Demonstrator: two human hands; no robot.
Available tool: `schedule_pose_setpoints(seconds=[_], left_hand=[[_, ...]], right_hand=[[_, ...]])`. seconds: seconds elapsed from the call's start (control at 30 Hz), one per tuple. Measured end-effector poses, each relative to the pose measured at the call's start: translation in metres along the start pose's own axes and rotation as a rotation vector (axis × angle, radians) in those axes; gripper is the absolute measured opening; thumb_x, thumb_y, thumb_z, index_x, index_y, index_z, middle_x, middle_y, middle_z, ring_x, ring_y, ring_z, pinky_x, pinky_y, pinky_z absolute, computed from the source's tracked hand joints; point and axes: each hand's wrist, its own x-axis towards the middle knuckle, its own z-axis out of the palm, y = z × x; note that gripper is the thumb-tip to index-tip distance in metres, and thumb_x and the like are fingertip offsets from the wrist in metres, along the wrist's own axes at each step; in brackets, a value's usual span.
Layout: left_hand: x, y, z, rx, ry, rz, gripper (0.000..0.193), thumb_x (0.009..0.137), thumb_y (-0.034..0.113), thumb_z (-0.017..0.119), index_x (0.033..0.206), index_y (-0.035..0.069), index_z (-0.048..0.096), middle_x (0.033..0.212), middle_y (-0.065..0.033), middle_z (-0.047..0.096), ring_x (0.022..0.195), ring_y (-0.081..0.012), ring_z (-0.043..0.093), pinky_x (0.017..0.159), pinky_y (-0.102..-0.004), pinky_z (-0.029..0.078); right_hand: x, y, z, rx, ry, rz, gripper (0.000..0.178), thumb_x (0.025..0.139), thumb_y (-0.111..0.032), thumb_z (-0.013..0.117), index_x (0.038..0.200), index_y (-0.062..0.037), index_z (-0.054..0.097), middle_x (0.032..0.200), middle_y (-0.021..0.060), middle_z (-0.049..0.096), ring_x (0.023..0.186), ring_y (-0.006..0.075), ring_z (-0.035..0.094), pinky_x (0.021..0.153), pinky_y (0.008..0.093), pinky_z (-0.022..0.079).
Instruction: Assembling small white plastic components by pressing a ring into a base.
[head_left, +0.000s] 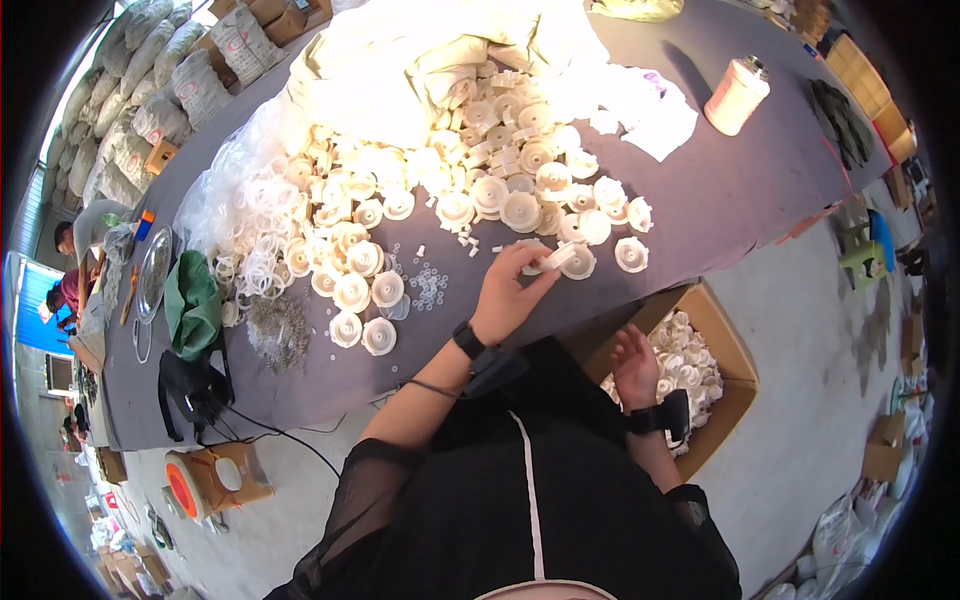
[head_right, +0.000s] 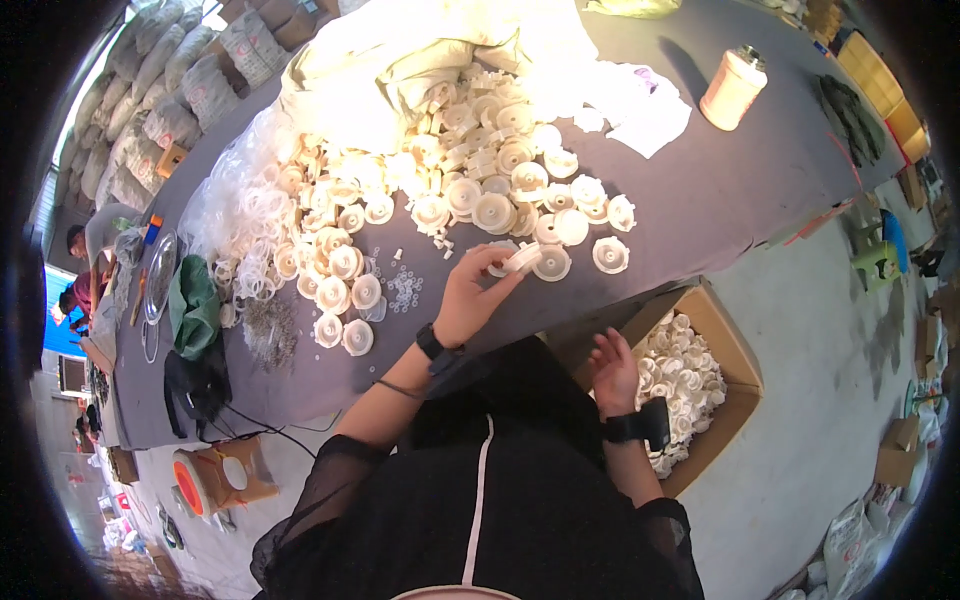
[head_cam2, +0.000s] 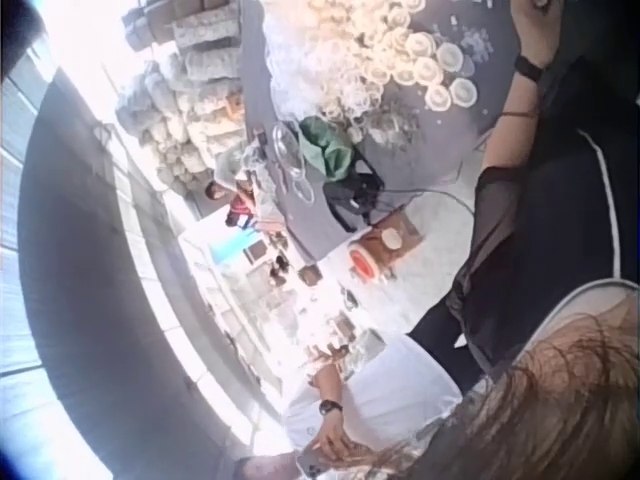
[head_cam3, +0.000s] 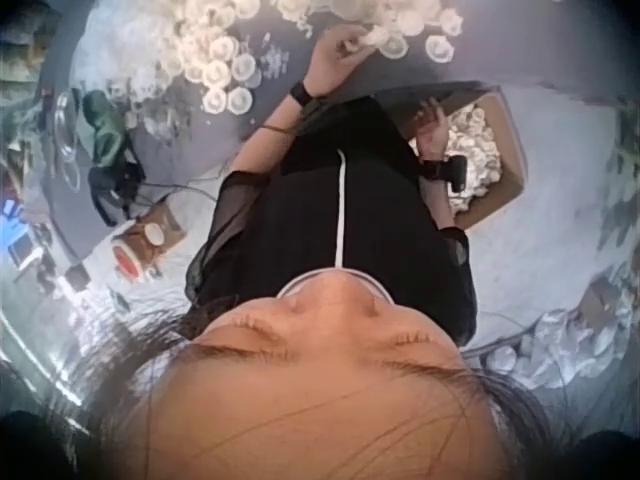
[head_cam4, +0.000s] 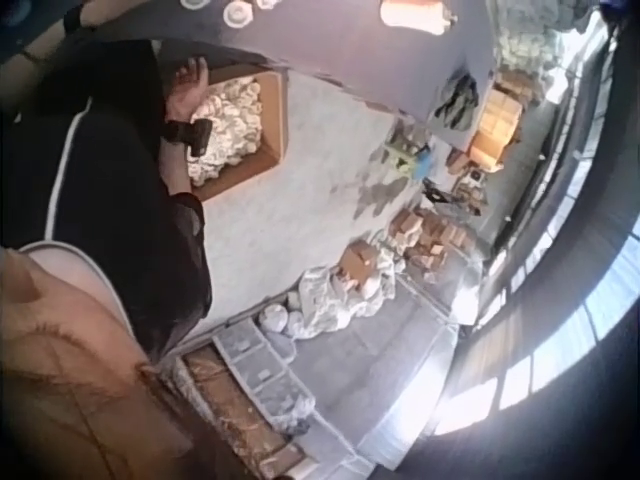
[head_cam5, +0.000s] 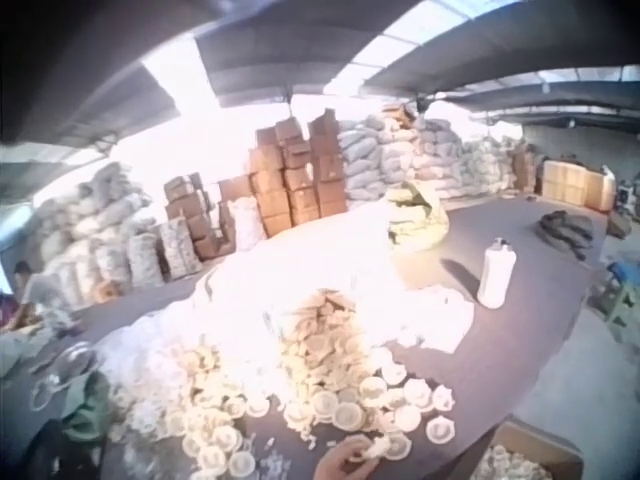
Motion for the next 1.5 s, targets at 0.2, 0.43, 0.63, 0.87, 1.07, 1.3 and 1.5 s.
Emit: schedule_pose_setpoints(seconds=[0.2, 0.43, 0.63, 0.87, 1.07, 1.3, 1.5], left_hand=[[-0.029, 0.021, -0.045, -0.935, -0.299, -0.774, 0.024, 0.082, 0.013, 0.058, 0.104, 0.003, 0.057, 0.084, -0.0007, 0.06, 0.068, -0.0047, 0.052, 0.06, -0.0177, 0.042], [-0.062, 0.004, -0.088, -1.062, -0.194, -0.8, 0.023, 0.085, 0.016, 0.054, 0.1, -0.001, 0.058, 0.083, -0.0049, 0.06, 0.065, -0.0082, 0.053, 0.059, -0.0215, 0.044], [-0.07, 0.003, -0.072, -0.693, -0.254, -0.791, 0.021, 0.087, 0.019, 0.051, 0.085, 0.001, 0.061, 0.072, -0.0022, 0.057, 0.058, -0.0073, 0.049, 0.054, -0.02, 0.041], [-0.064, -0.003, -0.055, -0.461, -0.177, -0.538, 0.018, 0.087, 0.014, 0.05, 0.084, -0.001, 0.06, 0.073, -0.0023, 0.055, 0.061, -0.0063, 0.049, 0.054, -0.0201, 0.041], [-0.061, -0.013, -0.076, -0.545, 0.03, -0.52, 0.015, 0.086, 0.011, 0.052, 0.085, -0.002, 0.06, 0.076, -0.0029, 0.058, 0.07, -0.0071, 0.052, 0.059, -0.0199, 0.042], [-0.044, -0.027, -0.107, -0.183, 0.189, -0.417, 0.004, 0.08, 0.003, 0.058, 0.083, 0.0, 0.059, 0.069, -0.0027, 0.051, 0.057, -0.0066, 0.047, 0.051, -0.0196, 0.038], [-0.051, -0.027, -0.093, -0.172, 0.199, -0.342, 0.003, 0.079, 0.003, 0.059, 0.081, 0.0, 0.059, 0.07, -0.0032, 0.052, 0.057, -0.0082, 0.047, 0.05, -0.0207, 0.038]], right_hand=[[-0.026, 0.019, 0.141, -0.427, -0.53, -0.081, 0.03, 0.089, -0.02, 0.045, 0.115, -0.0035, 0.047, 0.106, 0.0065, 0.056, 0.086, 0.0124, 0.056, 0.071, 0.0255, 0.047], [-0.034, 0.054, 0.172, -0.383, -0.706, 0.074, 0.028, 0.087, -0.015, 0.049, 0.111, -0.0007, 0.048, 0.103, 0.0071, 0.056, 0.087, 0.0131, 0.056, 0.069, 0.0249, 0.047], [-0.031, 0.058, 0.159, -0.417, -0.618, 0.031, 0.022, 0.088, -0.015, 0.047, 0.104, -0.0007, 0.051, 0.093, 0.0053, 0.058, 0.082, 0.0113, 0.055, 0.069, 0.0249, 0.046], [-0.016, -0.001, 0.053, -0.345, 0.068, -0.19, 0.027, 0.086, -0.037, 0.047, 0.088, -0.0108, 0.053, 0.076, -0.0001, 0.055, 0.066, 0.0095, 0.053, 0.047, 0.0226, 0.041], [0.046, -0.022, -0.187, 0.217, 0.497, -0.123, 0.033, 0.083, -0.043, 0.048, 0.097, -0.0125, 0.049, 0.084, 0.0032, 0.051, 0.073, 0.0159, 0.048, 0.064, 0.028, 0.04], [0.044, 0.008, -0.186, 0.077, 0.799, -0.073, 0.062, 0.081, -0.047, 0.048, 0.128, -0.0098, 0.032, 0.121, 0.0081, 0.047, 0.112, 0.0256, 0.042, 0.095, 0.0402, 0.033], [0.002, 0.002, 0.059, -0.75, -0.12, -0.58, 0.02, 0.084, -0.019, 0.054, 0.095, -0.0028, 0.057, 0.078, 0.0032, 0.058, 0.064, 0.0117, 0.053, 0.06, 0.0211, 0.044]])
